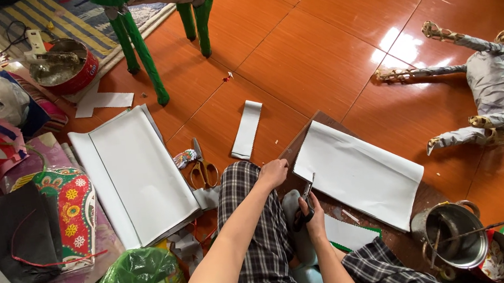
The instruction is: Cutting a white sheet of paper into strips using scissors
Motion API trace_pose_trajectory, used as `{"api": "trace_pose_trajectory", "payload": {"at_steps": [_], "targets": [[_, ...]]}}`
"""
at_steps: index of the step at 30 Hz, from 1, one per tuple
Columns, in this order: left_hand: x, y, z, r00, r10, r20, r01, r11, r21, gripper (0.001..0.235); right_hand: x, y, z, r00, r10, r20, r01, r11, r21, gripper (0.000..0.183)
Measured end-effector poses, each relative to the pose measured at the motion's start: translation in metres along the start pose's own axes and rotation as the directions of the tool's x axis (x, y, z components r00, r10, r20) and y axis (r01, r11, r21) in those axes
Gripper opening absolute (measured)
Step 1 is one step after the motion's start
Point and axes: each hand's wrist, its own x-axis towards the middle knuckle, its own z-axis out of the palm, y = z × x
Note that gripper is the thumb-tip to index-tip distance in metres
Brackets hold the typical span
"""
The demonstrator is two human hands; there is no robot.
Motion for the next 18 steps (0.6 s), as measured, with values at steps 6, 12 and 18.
{"api": "trace_pose_trajectory", "payload": {"at_steps": [6,12,18], "targets": [[-0.003,0.004,-0.007,1.000,0.010,-0.001,-0.010,1.000,-0.018,0.024,-0.019,-0.028,0.003,1.000,0.011,-0.003,-0.011,1.000,-0.006,0.077],[-0.006,0.005,-0.008,1.000,0.017,-0.006,-0.018,0.999,-0.035,0.026,-0.027,-0.035,0.005,1.000,0.012,0.006,-0.011,1.000,-0.021,0.076],[-0.011,0.009,-0.016,1.000,0.006,-0.007,-0.007,0.999,-0.041,0.025,-0.019,-0.024,0.006,1.000,-0.011,0.005,0.011,1.000,-0.015,0.074]]}}
